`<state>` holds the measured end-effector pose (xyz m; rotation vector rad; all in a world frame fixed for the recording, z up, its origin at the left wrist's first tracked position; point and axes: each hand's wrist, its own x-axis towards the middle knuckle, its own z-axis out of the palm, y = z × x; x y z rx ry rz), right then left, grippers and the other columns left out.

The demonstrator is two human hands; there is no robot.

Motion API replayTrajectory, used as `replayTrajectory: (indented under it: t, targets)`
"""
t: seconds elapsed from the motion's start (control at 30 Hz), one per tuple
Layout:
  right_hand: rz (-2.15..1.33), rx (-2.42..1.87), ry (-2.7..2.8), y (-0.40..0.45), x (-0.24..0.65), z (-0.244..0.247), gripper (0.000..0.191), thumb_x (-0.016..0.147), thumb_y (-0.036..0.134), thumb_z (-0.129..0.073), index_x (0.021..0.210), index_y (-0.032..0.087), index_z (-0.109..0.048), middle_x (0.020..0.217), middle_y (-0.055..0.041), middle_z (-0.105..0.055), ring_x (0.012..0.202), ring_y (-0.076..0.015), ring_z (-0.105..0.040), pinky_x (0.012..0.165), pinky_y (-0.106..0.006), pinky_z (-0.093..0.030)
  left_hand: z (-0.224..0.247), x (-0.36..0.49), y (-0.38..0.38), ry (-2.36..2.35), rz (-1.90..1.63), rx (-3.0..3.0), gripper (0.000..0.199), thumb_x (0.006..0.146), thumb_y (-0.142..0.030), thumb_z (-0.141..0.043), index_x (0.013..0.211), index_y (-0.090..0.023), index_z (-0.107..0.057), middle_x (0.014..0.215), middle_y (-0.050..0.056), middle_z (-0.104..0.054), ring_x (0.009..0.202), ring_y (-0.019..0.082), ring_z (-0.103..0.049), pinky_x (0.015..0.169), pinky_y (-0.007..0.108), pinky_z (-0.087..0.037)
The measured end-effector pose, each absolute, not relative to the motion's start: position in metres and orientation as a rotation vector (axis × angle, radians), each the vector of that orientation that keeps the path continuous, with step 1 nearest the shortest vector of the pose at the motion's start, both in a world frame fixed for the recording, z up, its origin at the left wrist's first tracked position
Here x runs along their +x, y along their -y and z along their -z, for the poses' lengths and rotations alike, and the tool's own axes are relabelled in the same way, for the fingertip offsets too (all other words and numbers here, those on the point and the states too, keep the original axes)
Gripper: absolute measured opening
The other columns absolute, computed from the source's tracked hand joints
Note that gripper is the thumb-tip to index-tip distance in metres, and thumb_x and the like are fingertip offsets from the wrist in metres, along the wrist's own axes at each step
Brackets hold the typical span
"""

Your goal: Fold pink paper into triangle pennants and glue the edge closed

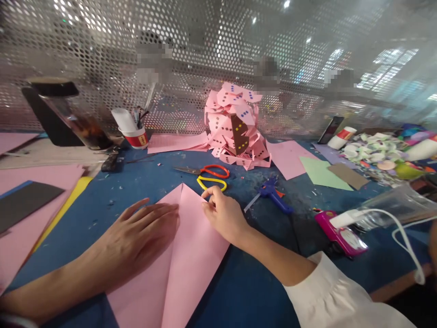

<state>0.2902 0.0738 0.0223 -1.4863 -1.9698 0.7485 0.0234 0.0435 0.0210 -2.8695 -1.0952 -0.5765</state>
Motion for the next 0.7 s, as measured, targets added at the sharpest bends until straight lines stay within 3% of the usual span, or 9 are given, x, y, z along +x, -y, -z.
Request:
replayTrajectory:
  t: [0.7]
  targets:
    - [-0.770, -1.482, 1.985, -0.0698, 0.2900, -0.0246, 0.008, 0.097, 0.023, -0.053, 0.104, 0.024, -0.053, 0.069, 0.0068, -0.057, 0.062, -0.0146, -0.054, 0.065, -0.027, -0.038, -0.0176, 0.0223, -0.0464, 1.045, 0.531, -2.874, 0.033, 0.100, -0.024, -0.053, 0.132, -0.029, -0.062, 0.147, 0.002, -0.064, 0.136, 0.023, -0.057, 0.123, 0.046, -0.029]
